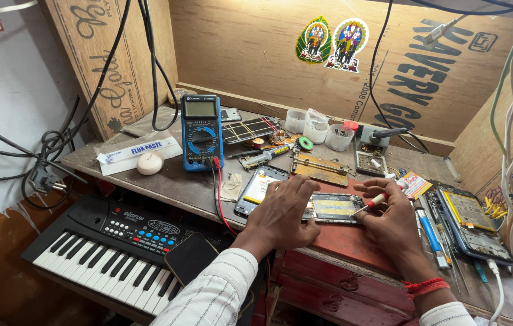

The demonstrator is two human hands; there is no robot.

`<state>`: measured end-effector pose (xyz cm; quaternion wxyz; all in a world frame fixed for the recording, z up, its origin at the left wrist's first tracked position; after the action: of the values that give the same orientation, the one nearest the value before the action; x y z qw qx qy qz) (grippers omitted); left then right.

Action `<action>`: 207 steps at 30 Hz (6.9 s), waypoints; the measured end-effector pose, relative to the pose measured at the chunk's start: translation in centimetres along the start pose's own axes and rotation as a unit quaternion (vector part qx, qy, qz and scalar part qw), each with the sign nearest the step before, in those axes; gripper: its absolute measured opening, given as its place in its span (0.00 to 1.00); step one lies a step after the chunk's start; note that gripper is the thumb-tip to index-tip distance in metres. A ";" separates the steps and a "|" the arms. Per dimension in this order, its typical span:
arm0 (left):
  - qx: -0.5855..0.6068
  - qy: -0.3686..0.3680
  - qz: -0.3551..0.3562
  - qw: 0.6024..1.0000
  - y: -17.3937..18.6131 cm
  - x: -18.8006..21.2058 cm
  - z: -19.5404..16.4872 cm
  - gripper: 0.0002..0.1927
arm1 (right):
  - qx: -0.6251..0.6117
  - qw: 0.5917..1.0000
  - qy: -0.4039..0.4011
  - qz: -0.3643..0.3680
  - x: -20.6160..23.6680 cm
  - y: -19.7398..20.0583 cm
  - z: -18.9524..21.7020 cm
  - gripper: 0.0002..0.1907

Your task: The person works at a repair bench on a disassembled smartphone, prying at its internal components with a screwdriver and repositioning the phone body. They then handle the phone frame, press it together, and continue working on the exposed circuit board with the screwdriver.

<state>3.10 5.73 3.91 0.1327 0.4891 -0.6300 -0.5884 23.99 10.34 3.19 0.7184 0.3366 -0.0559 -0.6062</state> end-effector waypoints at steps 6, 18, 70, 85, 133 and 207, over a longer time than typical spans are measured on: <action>0.000 0.017 -0.009 1.000 0.1 0.0 0.0 0.38 | 0.013 0.999 -0.004 -0.030 -0.1 0.5 -0.6 0.24; 0.007 0.015 0.000 1.000 0.0 0.1 0.0 0.38 | 0.048 0.994 -0.043 -0.088 0.5 1.4 -0.7 0.20; 0.009 -0.012 0.027 1.000 0.0 0.3 0.0 0.56 | 0.025 0.996 -0.033 -0.076 0.1 1.0 -1.0 0.18; -0.031 0.024 0.049 0.998 -1.0 -0.4 0.5 0.35 | 0.023 0.997 -0.040 -0.068 -0.1 0.9 -1.3 0.18; -0.061 0.013 0.024 0.998 0.3 0.1 0.5 0.39 | 0.244 0.967 0.004 -0.078 -0.7 -1.7 2.1 0.24; 0.487 0.272 0.079 0.826 -3.5 -6.6 3.5 0.37 | 0.169 0.969 0.158 -0.083 1.4 -1.1 6.0 0.30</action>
<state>5.35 13.53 2.61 0.0896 0.5793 -0.8094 -0.0358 20.50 6.51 6.74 0.5978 0.5481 -0.0153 -0.5847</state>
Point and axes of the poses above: each hand's wrist, its own x-axis away from the middle knuckle, its own y-axis out of the back of the hand, z = x × y, the point moved 8 cm from there along -x, towards the middle knuckle, and after that the axes turned 13 degrees about z, right-handed, at the moved point
